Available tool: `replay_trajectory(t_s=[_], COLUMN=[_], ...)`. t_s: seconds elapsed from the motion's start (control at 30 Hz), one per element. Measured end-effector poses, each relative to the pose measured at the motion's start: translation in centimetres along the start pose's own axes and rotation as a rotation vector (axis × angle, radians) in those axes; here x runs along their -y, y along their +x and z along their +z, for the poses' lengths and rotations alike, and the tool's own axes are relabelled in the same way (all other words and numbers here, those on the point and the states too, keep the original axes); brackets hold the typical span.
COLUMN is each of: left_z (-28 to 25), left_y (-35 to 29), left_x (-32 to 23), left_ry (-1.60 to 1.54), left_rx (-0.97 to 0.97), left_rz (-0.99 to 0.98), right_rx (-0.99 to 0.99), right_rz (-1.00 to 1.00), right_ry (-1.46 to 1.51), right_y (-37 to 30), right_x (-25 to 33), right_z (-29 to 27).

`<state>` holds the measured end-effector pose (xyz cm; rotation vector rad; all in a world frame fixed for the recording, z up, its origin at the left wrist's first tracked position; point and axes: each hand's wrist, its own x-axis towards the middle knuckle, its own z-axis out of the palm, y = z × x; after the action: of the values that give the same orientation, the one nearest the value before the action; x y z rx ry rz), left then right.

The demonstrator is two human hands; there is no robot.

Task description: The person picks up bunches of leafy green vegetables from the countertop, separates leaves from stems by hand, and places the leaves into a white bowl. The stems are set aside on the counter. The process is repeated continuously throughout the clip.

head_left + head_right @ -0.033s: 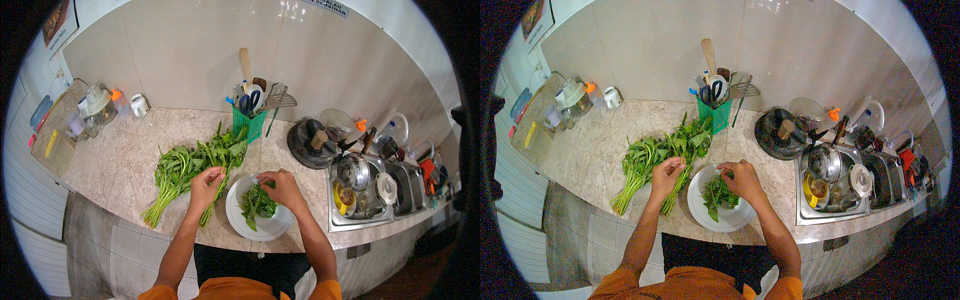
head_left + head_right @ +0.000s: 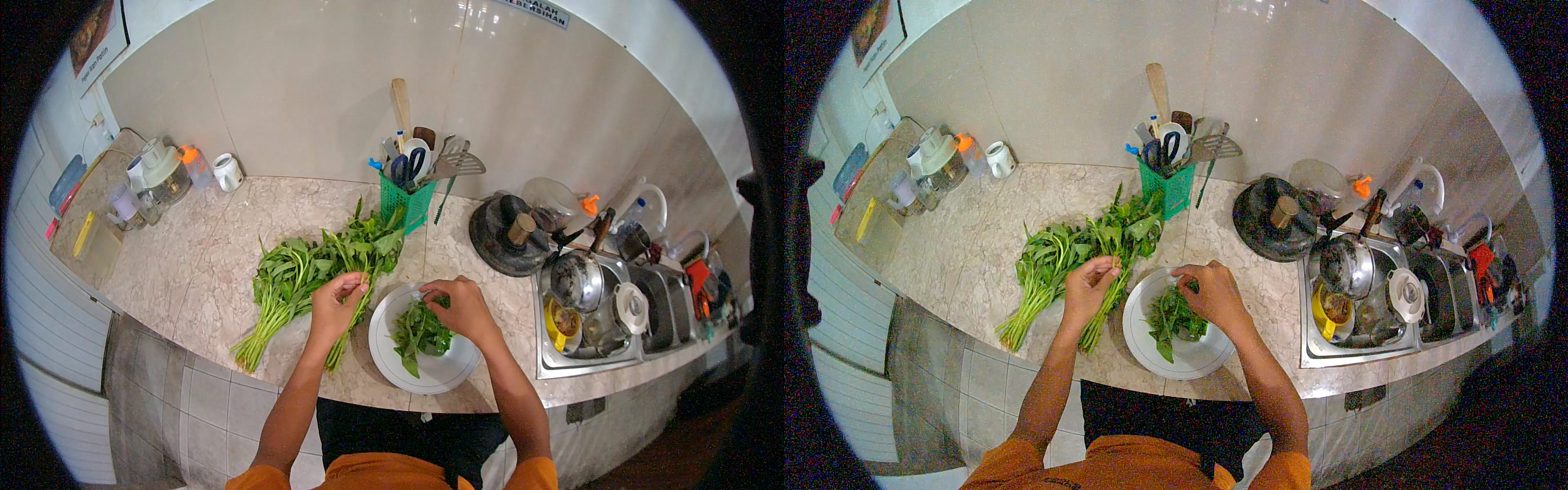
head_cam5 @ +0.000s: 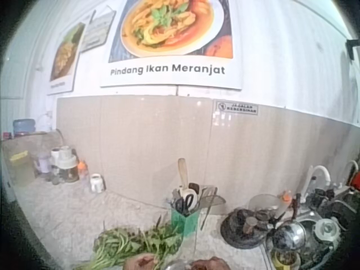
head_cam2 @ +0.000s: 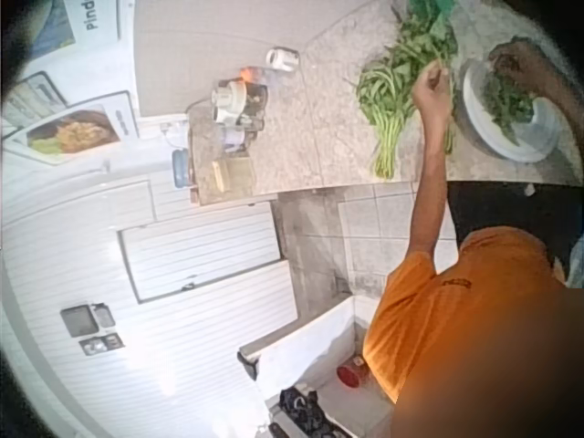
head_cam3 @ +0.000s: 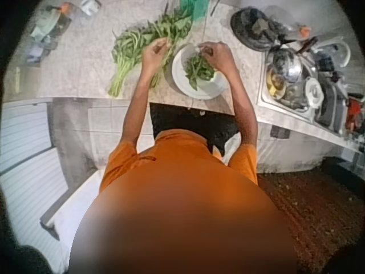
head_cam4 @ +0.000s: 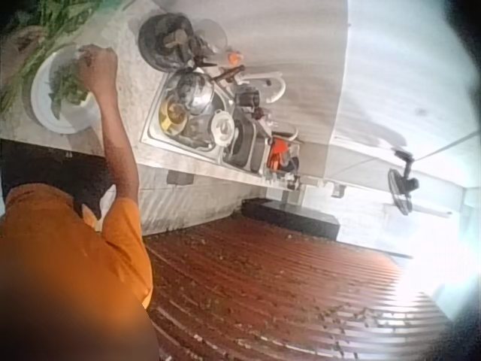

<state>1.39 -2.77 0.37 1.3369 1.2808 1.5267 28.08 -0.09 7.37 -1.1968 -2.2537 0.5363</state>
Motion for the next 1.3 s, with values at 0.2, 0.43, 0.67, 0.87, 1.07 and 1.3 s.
replay_trajectory(t_s=[0.2, 0.43, 0.67, 0.87, 1.07, 1.3], left_z=[0.2, 0.1, 0.2, -0.4, -0.3, 0.2], left_y=[-0.1, -0.2, -0.4, -0.5, -0.4, -0.3], left_x=[0.2, -0.4, -1.0, -1.9, -1.8, -1.3], left_ry=[-0.022, 0.063, 0.070, 0.108, 0.120, 0.078], left_rx=[0.000, 0.002, 0.011, 0.019, 0.006, -0.021], left_rz=[0.026, -0.019, -0.009, -0.008, -0.014, 0.017], right_rx=[0.002, -0.050, -0.092, -0.093, -0.225, -0.303], right_rz=[0.021, -0.075, -0.277, -0.319, -0.474, -0.464], right_ry=[-0.003, 0.019, 0.117, -0.016, -0.133, -0.130], right_y=[0.5, 2.5, 6.1, 6.8, 7.0, 6.8], right_x=[0.4, 2.4, 3.8, 4.0, 4.1, 4.2], right_z=[-0.3, -0.1, 2.0, 2.9, 3.4, 4.3])
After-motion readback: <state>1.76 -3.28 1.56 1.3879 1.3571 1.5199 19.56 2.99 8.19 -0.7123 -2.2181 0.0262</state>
